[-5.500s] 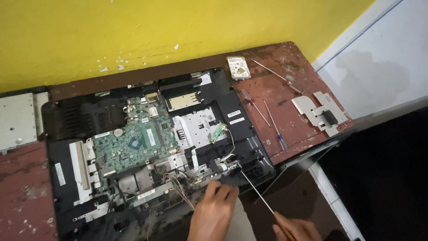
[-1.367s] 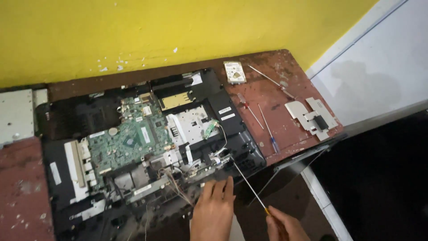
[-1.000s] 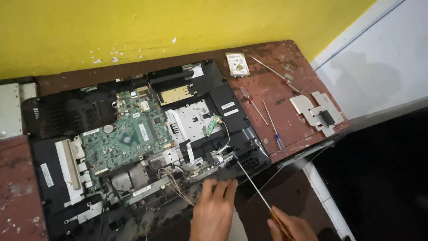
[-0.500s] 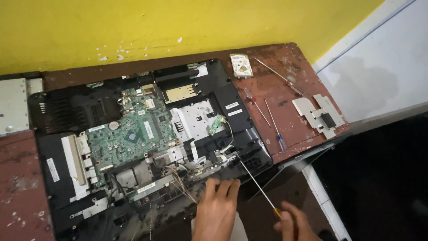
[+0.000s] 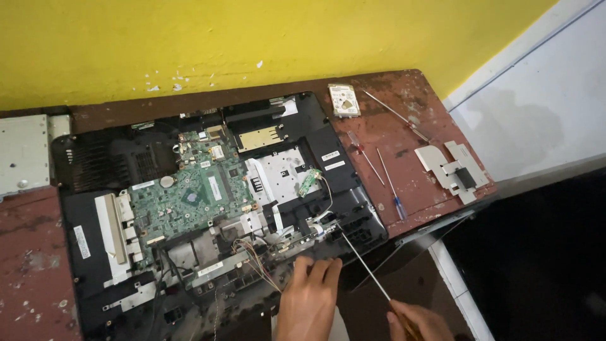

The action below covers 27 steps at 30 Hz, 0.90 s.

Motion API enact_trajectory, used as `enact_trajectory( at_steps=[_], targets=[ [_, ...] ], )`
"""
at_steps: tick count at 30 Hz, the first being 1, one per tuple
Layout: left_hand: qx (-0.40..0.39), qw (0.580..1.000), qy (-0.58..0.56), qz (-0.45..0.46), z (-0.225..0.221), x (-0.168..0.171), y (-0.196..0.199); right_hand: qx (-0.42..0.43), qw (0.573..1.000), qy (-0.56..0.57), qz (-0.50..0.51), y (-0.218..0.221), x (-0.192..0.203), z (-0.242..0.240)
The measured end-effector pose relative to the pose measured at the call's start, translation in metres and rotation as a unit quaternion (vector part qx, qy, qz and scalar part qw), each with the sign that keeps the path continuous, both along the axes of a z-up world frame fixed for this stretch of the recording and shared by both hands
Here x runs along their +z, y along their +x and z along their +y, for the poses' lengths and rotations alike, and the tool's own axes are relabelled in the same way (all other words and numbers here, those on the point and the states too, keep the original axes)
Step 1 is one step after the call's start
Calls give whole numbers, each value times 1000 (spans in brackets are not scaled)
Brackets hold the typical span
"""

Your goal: Disassembling a laptop to inspect and remove internal components like the motherboard and wiring.

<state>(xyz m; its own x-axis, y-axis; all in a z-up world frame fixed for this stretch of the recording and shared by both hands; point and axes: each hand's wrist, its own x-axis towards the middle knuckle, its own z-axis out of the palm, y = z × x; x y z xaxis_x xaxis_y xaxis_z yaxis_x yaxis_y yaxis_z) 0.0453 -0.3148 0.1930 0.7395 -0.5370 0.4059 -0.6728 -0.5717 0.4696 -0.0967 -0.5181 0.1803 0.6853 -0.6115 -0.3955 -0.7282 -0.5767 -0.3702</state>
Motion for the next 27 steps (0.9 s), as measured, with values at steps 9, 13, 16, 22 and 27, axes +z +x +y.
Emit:
enact_trajectory(
  at_steps=[9,13,16,22,27],
  targets=[
    [-3,1000,19,15,1,1,0,-121,981,76,131,13,29,7],
    [-15,999,7,39,4,8,0,-99,990,25,102,3,21,7],
    [-8,999,5,35,3,8,-1,-29,998,-27,39,-27,-21,-20],
    [-20,998,36,52,5,8,0,-141,983,56,101,0,48,12],
    [-43,995,51,70,14,12,0,-220,973,70,3,-11,69,37]
  ],
)
